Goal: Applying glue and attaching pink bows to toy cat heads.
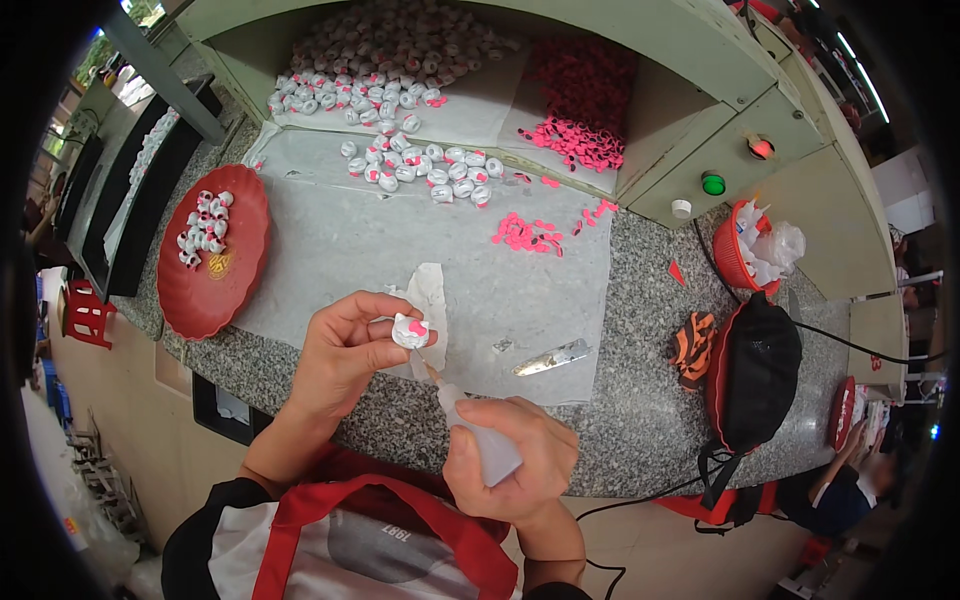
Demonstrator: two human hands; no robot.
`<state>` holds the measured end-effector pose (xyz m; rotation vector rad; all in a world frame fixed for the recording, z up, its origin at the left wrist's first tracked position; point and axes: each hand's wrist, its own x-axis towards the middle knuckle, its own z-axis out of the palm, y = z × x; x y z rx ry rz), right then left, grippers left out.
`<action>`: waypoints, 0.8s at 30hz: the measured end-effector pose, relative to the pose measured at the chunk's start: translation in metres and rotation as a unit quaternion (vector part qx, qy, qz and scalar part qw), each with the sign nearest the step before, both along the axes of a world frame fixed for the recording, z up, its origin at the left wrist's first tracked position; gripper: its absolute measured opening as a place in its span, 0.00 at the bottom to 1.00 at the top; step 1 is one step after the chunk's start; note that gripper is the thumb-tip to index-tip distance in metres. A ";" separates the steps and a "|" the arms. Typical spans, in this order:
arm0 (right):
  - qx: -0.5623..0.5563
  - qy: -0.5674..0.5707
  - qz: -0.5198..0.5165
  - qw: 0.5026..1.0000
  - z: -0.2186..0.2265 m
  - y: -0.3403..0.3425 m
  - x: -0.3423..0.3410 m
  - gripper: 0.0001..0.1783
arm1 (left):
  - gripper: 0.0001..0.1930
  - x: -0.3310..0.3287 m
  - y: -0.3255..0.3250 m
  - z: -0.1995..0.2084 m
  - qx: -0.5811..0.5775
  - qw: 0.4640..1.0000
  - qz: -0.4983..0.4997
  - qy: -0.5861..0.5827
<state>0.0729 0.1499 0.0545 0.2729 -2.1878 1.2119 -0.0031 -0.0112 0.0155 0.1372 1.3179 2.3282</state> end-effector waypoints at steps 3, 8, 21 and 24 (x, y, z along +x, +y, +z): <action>-0.020 -0.015 -0.006 1.000 -0.001 -0.003 0.000 0.11 | 0.16 0.000 0.000 0.000 0.000 1.000 0.003 0.003; -0.368 -0.283 -0.055 0.884 -0.008 -0.006 -0.022 0.08 | 0.16 -0.005 -0.007 -0.002 -0.012 1.000 0.028 0.005; 0.253 -0.266 -0.201 0.908 -0.084 0.034 -0.124 0.12 | 0.16 -0.006 -0.017 -0.016 -0.046 0.997 0.054 0.010; 0.212 -0.295 -0.161 0.918 -0.084 0.038 -0.096 0.11 | 0.16 -0.006 -0.014 -0.015 -0.047 0.998 0.046 0.011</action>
